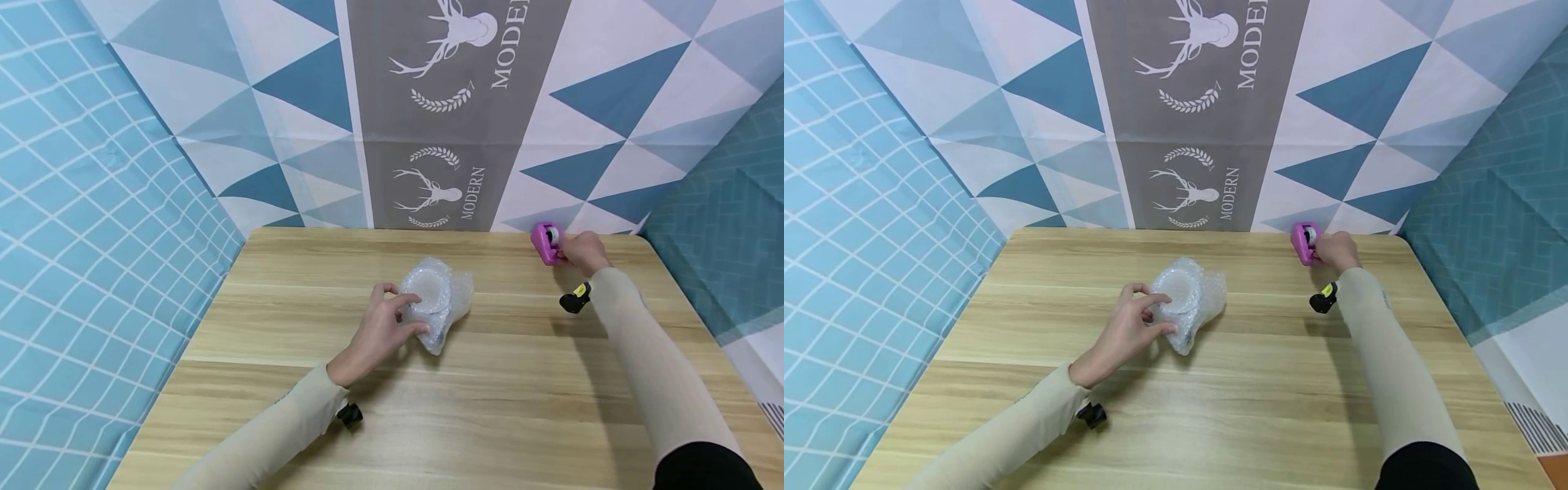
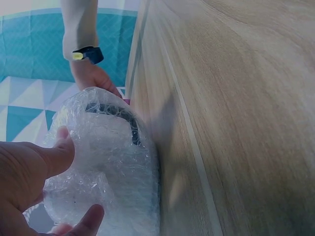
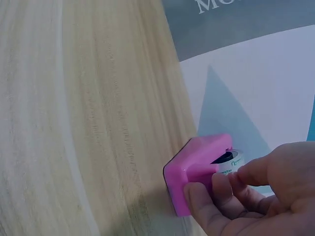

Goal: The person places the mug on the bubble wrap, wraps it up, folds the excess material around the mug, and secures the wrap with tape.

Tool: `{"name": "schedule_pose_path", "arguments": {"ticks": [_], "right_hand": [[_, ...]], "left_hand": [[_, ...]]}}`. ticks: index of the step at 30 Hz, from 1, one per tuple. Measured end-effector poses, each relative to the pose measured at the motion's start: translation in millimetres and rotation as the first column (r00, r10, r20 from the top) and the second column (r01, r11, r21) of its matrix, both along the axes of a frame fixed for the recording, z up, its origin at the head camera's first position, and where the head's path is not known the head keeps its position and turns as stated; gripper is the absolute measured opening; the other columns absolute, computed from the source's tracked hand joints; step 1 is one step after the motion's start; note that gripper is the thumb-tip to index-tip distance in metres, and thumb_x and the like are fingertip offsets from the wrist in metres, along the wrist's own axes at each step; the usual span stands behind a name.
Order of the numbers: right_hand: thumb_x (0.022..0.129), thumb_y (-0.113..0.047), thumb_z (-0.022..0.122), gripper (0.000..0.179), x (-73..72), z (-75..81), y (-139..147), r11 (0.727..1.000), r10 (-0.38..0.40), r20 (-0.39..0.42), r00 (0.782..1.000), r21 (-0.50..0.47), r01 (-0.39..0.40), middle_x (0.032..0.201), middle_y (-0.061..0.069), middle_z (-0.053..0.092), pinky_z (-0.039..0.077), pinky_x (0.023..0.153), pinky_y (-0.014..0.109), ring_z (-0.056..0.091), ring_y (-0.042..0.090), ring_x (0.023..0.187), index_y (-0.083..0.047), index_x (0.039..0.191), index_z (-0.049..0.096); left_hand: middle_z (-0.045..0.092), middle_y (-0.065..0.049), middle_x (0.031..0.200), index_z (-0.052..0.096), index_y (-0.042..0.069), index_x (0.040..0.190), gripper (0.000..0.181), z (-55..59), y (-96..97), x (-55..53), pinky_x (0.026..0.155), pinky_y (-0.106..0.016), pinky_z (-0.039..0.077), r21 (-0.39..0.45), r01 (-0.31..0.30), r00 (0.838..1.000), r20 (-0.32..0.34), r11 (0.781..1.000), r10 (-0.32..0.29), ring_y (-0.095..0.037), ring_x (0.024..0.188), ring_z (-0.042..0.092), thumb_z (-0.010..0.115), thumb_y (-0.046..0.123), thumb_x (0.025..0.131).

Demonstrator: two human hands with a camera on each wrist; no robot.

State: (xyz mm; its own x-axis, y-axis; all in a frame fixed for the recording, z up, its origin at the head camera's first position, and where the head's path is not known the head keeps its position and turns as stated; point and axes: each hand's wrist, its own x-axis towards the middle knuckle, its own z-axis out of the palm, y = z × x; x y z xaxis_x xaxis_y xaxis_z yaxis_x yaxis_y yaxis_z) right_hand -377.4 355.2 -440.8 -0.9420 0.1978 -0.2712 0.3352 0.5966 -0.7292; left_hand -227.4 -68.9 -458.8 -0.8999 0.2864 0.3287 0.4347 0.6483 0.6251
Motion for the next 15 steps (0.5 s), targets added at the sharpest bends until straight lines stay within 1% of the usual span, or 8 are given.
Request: {"name": "schedule_pose_path", "arguments": {"ticks": [3,6,8,10,14,15], "right_hand": [[0.102,-0.018,0.046,0.038,0.6,0.5,0.4,0.997,-0.026,-0.004,1.0,-0.068,0.026,0.093,0.012,0.06,0.06,0.073,0.029,0.063,0.015,0.078,0.015,0.12,0.053],[0.103,-0.017,0.046,0.036,1.6,1.0,0.3,0.993,-0.049,0.013,0.999,-0.106,0.05,0.091,0.009,0.061,0.061,0.08,0.03,0.064,0.014,0.08,0.014,0.12,0.053],[0.103,-0.016,0.045,0.038,2.4,1.2,0.0,0.988,-0.067,0.029,0.997,-0.14,0.07,0.096,0.01,0.06,0.061,0.084,0.03,0.063,0.013,0.083,0.014,0.125,0.051],[0.103,-0.017,0.044,0.042,3.4,1.7,-1.2,0.976,-0.092,0.044,0.995,-0.192,0.099,0.103,0.013,0.057,0.06,0.088,0.029,0.062,0.013,0.086,0.015,0.131,0.047],[0.102,-0.017,0.042,0.054,4.8,3.0,-4.4,0.941,-0.142,0.064,0.988,-0.302,0.155,0.118,0.015,0.05,0.056,0.099,0.03,0.06,0.014,0.097,0.014,0.146,0.035],[0.102,-0.018,0.042,0.056,5.2,3.2,-5.1,0.937,-0.149,0.066,0.987,-0.309,0.162,0.12,0.016,0.05,0.056,0.1,0.03,0.06,0.015,0.098,0.014,0.147,0.033]], "left_hand": [[0.05,-0.017,0.126,0.075,0.012,0.119,0.052,-0.8,0.4,-0.5,0.071,-0.021,0.053,-0.003,0.0,1.0,-0.014,1.0,0.0,-0.019,0.081,0.066,0.093,0.032,0.074],[0.051,-0.017,0.125,0.076,0.012,0.118,0.052,-2.0,0.8,-0.4,0.071,-0.021,0.053,-0.007,0.002,1.0,-0.03,1.0,-0.002,-0.019,0.08,0.065,0.093,0.031,0.073],[0.05,-0.017,0.125,0.076,0.011,0.119,0.052,-2.6,0.9,0.0,0.071,-0.021,0.053,-0.009,0.006,0.999,-0.034,1.0,-0.006,-0.018,0.08,0.065,0.093,0.031,0.073],[0.05,-0.018,0.125,0.076,0.011,0.119,0.052,-3.2,0.8,0.2,0.071,-0.021,0.053,-0.007,0.01,0.999,-0.033,1.0,-0.01,-0.018,0.08,0.065,0.093,0.031,0.074],[0.049,-0.018,0.125,0.076,0.01,0.118,0.051,-3.1,0.2,0.2,0.071,-0.021,0.053,0.007,0.01,1.0,-0.023,1.0,-0.01,-0.019,0.081,0.065,0.093,0.029,0.074],[0.049,-0.018,0.125,0.076,0.01,0.118,0.051,-3.1,0.1,0.1,0.071,-0.021,0.053,0.008,0.009,1.0,-0.023,1.0,-0.008,-0.019,0.081,0.065,0.093,0.03,0.074]]}}
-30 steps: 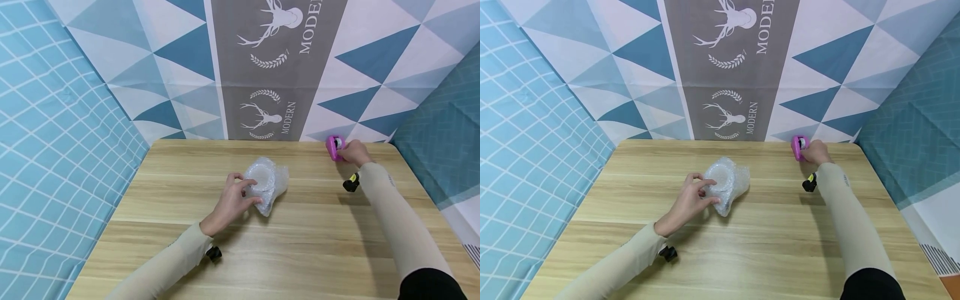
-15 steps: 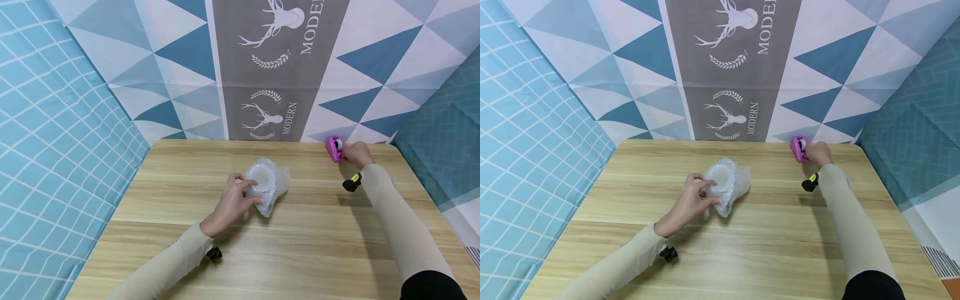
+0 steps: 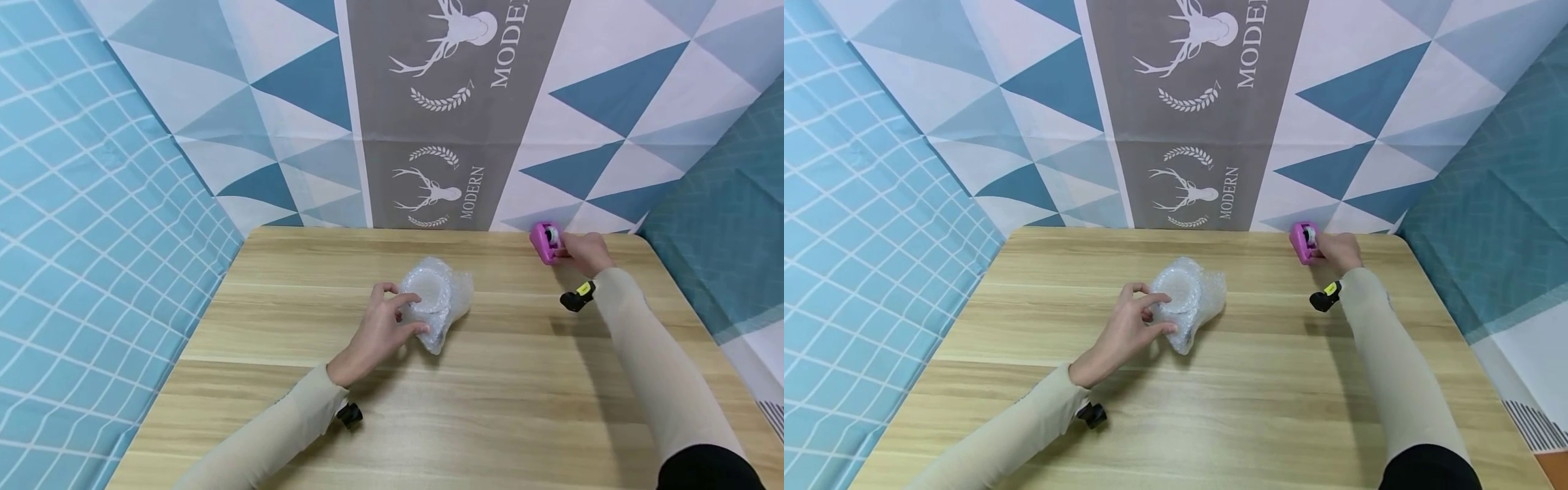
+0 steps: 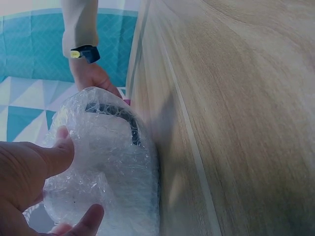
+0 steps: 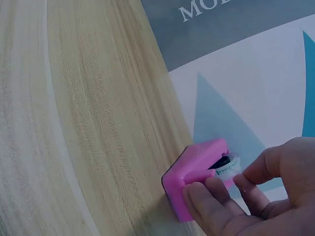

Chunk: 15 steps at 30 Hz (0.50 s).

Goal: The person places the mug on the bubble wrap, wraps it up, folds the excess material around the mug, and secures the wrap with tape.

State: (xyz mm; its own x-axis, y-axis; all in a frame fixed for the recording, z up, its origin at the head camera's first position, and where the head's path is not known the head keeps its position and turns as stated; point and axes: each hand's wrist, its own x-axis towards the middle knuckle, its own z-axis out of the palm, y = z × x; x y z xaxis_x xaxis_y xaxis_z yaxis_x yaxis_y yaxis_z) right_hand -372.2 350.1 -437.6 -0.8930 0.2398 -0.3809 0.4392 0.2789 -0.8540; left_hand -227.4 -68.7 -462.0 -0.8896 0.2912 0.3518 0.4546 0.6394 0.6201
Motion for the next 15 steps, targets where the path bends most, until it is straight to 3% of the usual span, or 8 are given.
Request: {"name": "schedule_pose_path", "arguments": {"ticks": [4,7,11,15], "right_hand": [[0.103,-0.018,0.042,0.059,1.5,-0.2,-0.8,0.999,0.024,-0.003,1.0,0.03,-0.024,0.122,0.018,0.052,0.056,0.099,0.031,0.064,0.013,0.094,0.017,0.149,0.03],[0.105,-0.019,0.045,0.055,4.9,-3.4,1.2,0.998,0.059,-0.033,0.998,0.038,-0.058,0.106,0.01,0.063,0.059,0.094,0.03,0.067,0.009,0.085,0.019,0.144,0.037],[0.107,-0.022,0.05,0.053,7.0,-7.1,4.0,0.996,0.082,-0.058,0.995,0.029,-0.08,0.091,0.002,0.066,0.059,0.092,0.029,0.069,0.007,0.084,0.019,0.14,0.042],[0.105,-0.021,0.051,0.051,7.9,-9.5,4.8,0.999,0.041,-0.026,0.999,0.024,-0.041,0.113,0.011,0.059,0.055,0.1,0.03,0.065,0.008,0.094,0.014,0.141,0.043]], "left_hand": [[0.05,-0.018,0.126,0.076,0.01,0.119,0.052,-0.3,-0.7,-0.1,0.071,-0.021,0.053,-0.004,0.001,1.0,-0.008,1.0,-0.001,-0.018,0.081,0.065,0.092,0.031,0.074],[0.05,-0.019,0.125,0.075,0.01,0.119,0.054,-0.7,-0.9,0.6,0.072,-0.021,0.054,-0.006,0.008,1.0,-0.022,1.0,-0.009,-0.018,0.081,0.064,0.092,0.032,0.073],[0.05,-0.02,0.126,0.075,0.009,0.12,0.054,-0.5,-1.9,0.8,0.073,-0.022,0.055,0.0,0.011,0.999,-0.033,1.0,-0.011,-0.017,0.082,0.064,0.092,0.031,0.073],[0.05,-0.02,0.127,0.075,0.01,0.12,0.054,0.4,-2.9,0.4,0.074,-0.022,0.055,-0.001,0.011,1.0,-0.021,1.0,-0.011,-0.017,0.082,0.065,0.092,0.031,0.074]]}}
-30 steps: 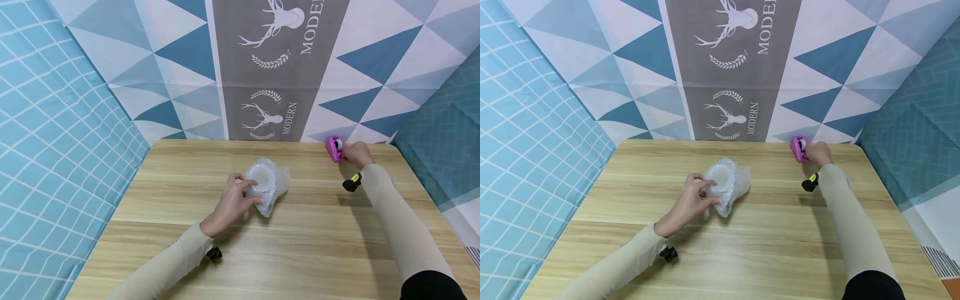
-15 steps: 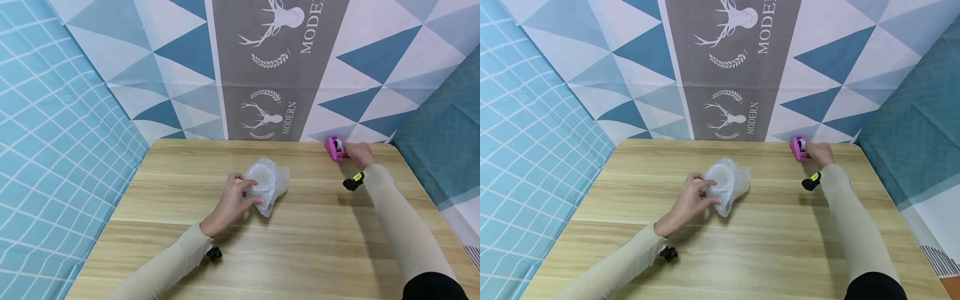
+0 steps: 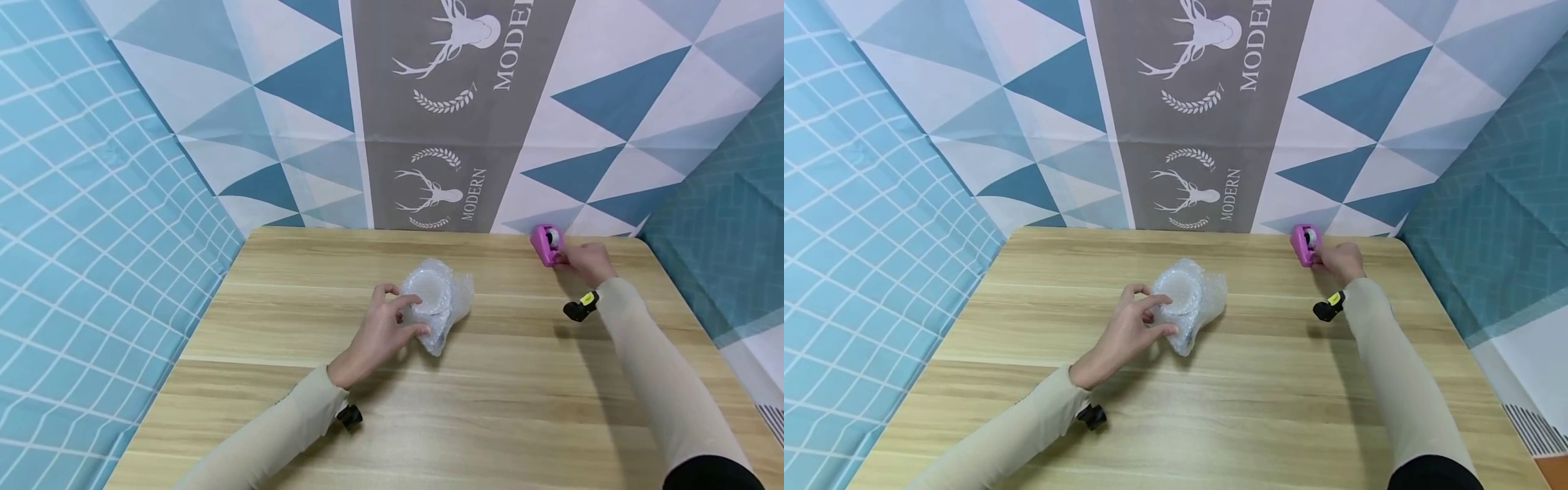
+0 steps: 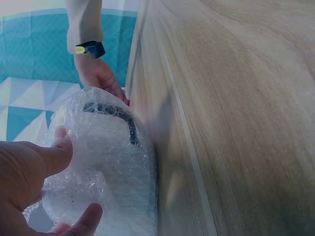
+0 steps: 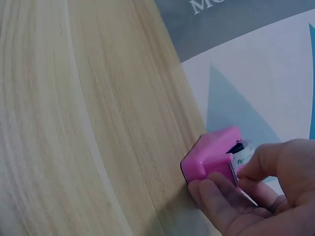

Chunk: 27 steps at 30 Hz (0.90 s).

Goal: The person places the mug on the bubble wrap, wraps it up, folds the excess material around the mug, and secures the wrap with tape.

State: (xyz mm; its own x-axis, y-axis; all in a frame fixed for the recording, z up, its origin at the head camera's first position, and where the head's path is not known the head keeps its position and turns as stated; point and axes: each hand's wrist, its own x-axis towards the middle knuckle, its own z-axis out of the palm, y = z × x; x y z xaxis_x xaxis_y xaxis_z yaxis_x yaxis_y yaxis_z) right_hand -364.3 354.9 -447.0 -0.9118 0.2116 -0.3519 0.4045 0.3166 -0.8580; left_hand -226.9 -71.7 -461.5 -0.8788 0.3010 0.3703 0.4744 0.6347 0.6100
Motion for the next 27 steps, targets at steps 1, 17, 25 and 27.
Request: {"name": "schedule_pose_path", "arguments": {"ticks": [1,17,25,27], "right_hand": [[0.105,-0.021,0.05,0.051,0.4,0.0,0.3,1.0,-0.014,0.006,1.0,-0.013,0.014,0.119,0.013,0.055,0.054,0.103,0.03,0.063,0.009,0.097,0.013,0.143,0.042],[0.104,-0.037,0.056,0.056,11.4,-2.1,4.9,0.996,-0.011,0.117,0.993,0.087,0.0,0.094,0.005,0.069,0.062,0.08,0.03,0.069,0.014,0.081,0.006,0.139,0.051],[0.103,-0.031,0.055,0.043,10.5,-8.9,3.6,0.965,0.049,0.059,0.997,0.256,-0.063,0.076,0.006,0.067,0.06,0.066,0.031,0.065,0.018,0.071,0.01,0.115,0.061],[0.104,-0.03,0.054,0.04,9.2,-11.0,4.4,0.94,0.073,0.039,0.997,0.33,-0.082,0.068,0.005,0.064,0.055,0.059,0.03,0.063,0.018,0.064,0.009,0.102,0.064]], "left_hand": [[0.05,-0.02,0.127,0.075,0.01,0.12,0.054,0.4,0.0,0.2,0.074,-0.022,0.055,-0.001,-0.001,1.0,0.001,1.0,0.001,-0.018,0.082,0.065,0.092,0.031,0.074],[0.049,-0.02,0.126,0.075,0.01,0.12,0.052,-1.6,-0.2,1.5,0.074,-0.024,0.055,0.001,-0.002,1.0,0.006,1.0,0.002,-0.023,0.083,0.066,0.092,0.029,0.075],[0.05,-0.02,0.125,0.075,0.01,0.12,0.052,-1.6,0.2,1.3,0.073,-0.024,0.054,-0.003,-0.001,1.0,-0.004,1.0,0.001,-0.022,0.082,0.065,0.092,0.03,0.074],[0.05,-0.02,0.125,0.075,0.01,0.12,0.052,-1.6,0.6,1.0,0.073,-0.024,0.054,-0.005,-0.001,1.0,-0.005,1.0,0.001,-0.023,0.082,0.066,0.092,0.03,0.074]]}}
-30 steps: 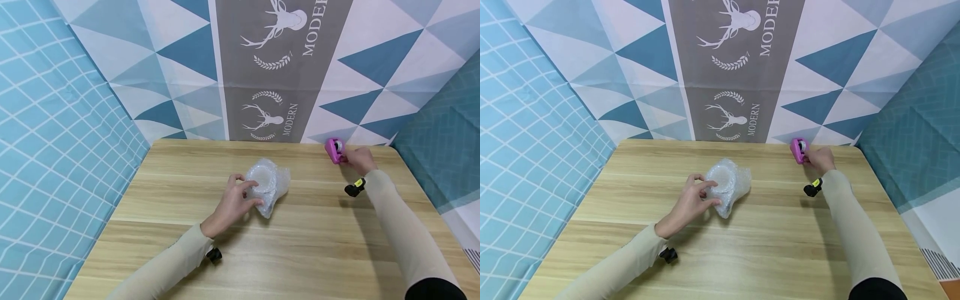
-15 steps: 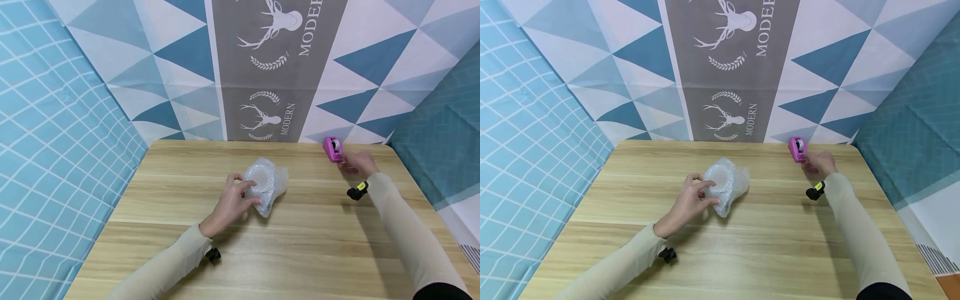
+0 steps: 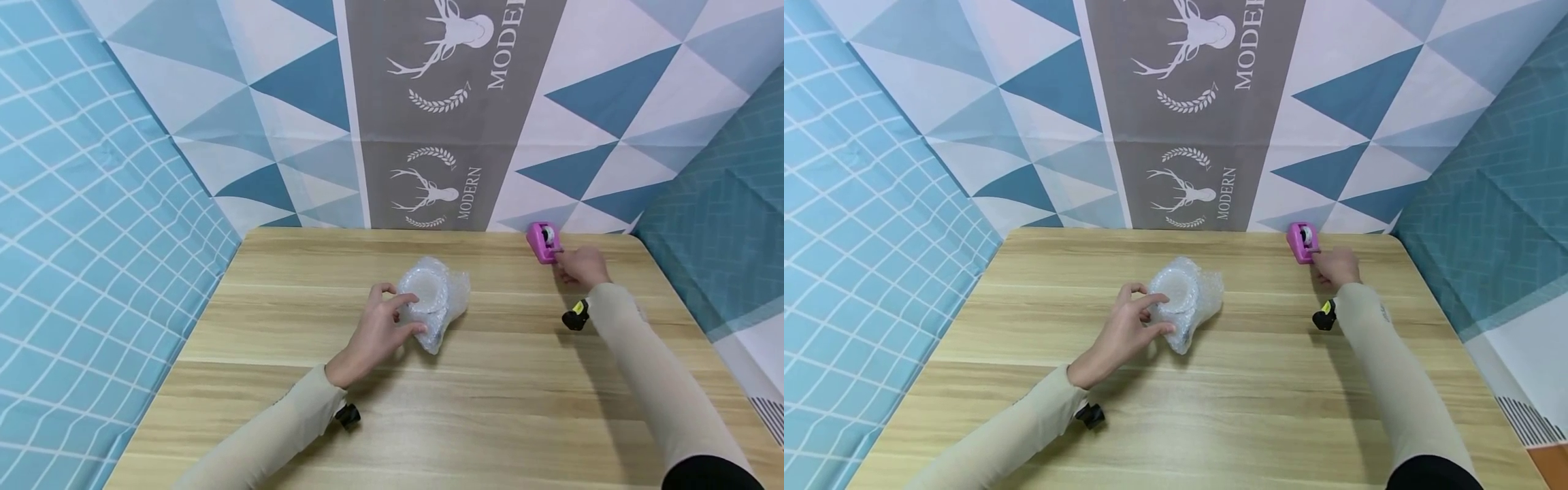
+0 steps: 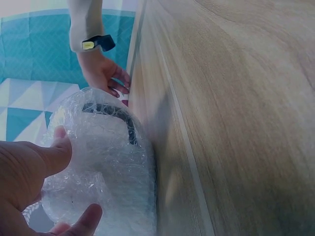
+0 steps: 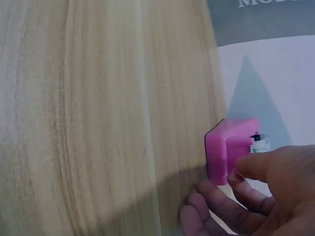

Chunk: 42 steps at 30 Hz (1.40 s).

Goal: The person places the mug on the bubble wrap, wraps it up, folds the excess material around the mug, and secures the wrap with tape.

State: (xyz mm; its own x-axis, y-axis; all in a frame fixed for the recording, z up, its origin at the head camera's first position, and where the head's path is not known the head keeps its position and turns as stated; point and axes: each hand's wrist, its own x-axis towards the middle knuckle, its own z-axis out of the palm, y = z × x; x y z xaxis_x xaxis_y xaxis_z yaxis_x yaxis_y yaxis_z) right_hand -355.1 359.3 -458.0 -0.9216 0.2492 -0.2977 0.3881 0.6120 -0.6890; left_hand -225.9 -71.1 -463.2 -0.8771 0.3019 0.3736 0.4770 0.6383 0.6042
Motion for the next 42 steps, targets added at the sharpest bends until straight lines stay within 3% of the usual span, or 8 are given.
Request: {"name": "schedule_pose_path", "arguments": {"ticks": [8,13,19,22,29,32,36,42], "right_hand": [[0.105,-0.022,0.048,0.035,-3.0,1.7,-8.0,0.985,-0.009,0.006,1.0,0.173,0.007,0.058,0.006,0.059,0.045,0.05,0.03,0.056,0.018,0.053,0.001,0.081,0.06],[0.096,-0.008,0.053,0.027,-3.7,3.8,-9.9,0.961,0.055,-0.05,0.997,0.273,-0.039,0.06,0.007,0.053,0.044,0.053,0.031,0.051,0.02,0.056,-0.003,0.069,0.053],[0.101,-0.018,0.051,0.041,7.0,-0.2,3.7,0.978,0.002,-0.027,1.0,0.209,0.003,0.053,0.0,0.047,0.043,0.051,0.031,0.05,0.017,0.052,-0.009,0.061,0.05],[0.1,-0.025,0.053,0.042,14.0,2.9,-1.1,0.973,0.09,-0.071,0.993,0.22,-0.073,0.053,-0.002,0.046,0.039,0.049,0.03,0.047,0.015,0.051,-0.009,0.062,0.05],[0.097,-0.012,0.064,0.02,39.2,30.3,-63.8,0.881,0.43,-0.233,0.873,0.318,-0.349,0.086,0.017,0.07,0.047,0.061,0.028,0.058,0.02,0.071,0.006,0.096,0.071],[0.095,-0.009,0.066,0.014,53.2,42.1,-98.1,0.85,0.511,-0.261,0.819,0.293,-0.437,0.091,0.017,0.072,0.048,0.064,0.027,0.059,0.018,0.073,0.004,0.095,0.073],[0.096,-0.008,0.066,0.012,68.9,56.0,-133.7,0.81,0.582,-0.279,0.764,0.285,-0.513,0.083,0.014,0.07,0.047,0.058,0.026,0.058,0.013,0.064,0.001,0.091,0.072],[0.096,-0.014,0.066,0.015,88.6,73.5,-168.0,0.797,0.604,-0.368,0.707,0.257,-0.547,0.088,0.008,0.074,0.052,0.065,0.028,0.067,0.019,0.075,-0.003,0.091,0.074]], "left_hand": [[0.051,-0.02,0.125,0.075,0.01,0.12,0.053,0.2,0.3,0.8,0.073,-0.024,0.054,-0.019,0.007,1.0,-0.009,1.0,-0.007,-0.021,0.081,0.066,0.092,0.031,0.074],[0.051,-0.019,0.125,0.075,0.009,0.12,0.053,2.7,1.3,-1.7,0.073,-0.024,0.054,-0.025,0.0,1.0,-0.026,1.0,0.0,-0.019,0.082,0.065,0.092,0.03,0.075],[0.05,-0.019,0.125,0.074,0.01,0.121,0.053,4.4,4.0,-2.9,0.075,-0.025,0.054,-0.025,0.007,1.0,0.0,1.0,-0.007,-0.019,0.083,0.064,0.091,0.032,0.076],[0.049,-0.019,0.126,0.074,0.01,0.121,0.052,4.9,3.1,-1.4,0.074,-0.025,0.053,-0.013,-0.003,1.0,0.021,1.0,0.004,-0.019,0.083,0.063,0.091,0.031,0.076],[0.051,-0.019,0.124,0.074,0.009,0.12,0.053,4.2,1.8,-1.6,0.073,-0.025,0.053,-0.023,-0.002,1.0,-0.009,1.0,0.002,-0.02,0.083,0.064,0.092,0.031,0.075],[0.051,-0.02,0.126,0.074,0.01,0.121,0.053,3.9,1.4,-1.2,0.073,-0.025,0.053,-0.034,-0.003,1.0,-0.019,0.999,0.002,-0.019,0.083,0.064,0.091,0.032,0.075],[0.051,-0.021,0.128,0.074,0.01,0.122,0.054,3.2,1.0,-0.7,0.074,-0.026,0.055,-0.049,-0.008,1.0,-0.017,0.999,0.007,-0.017,0.085,0.063,0.091,0.034,0.075],[0.052,-0.023,0.128,0.074,0.01,0.122,0.055,4.3,0.2,0.4,0.074,-0.026,0.054,-0.059,-0.004,1.0,-0.027,0.998,0.002,-0.02,0.086,0.063,0.091,0.034,0.075]]}}
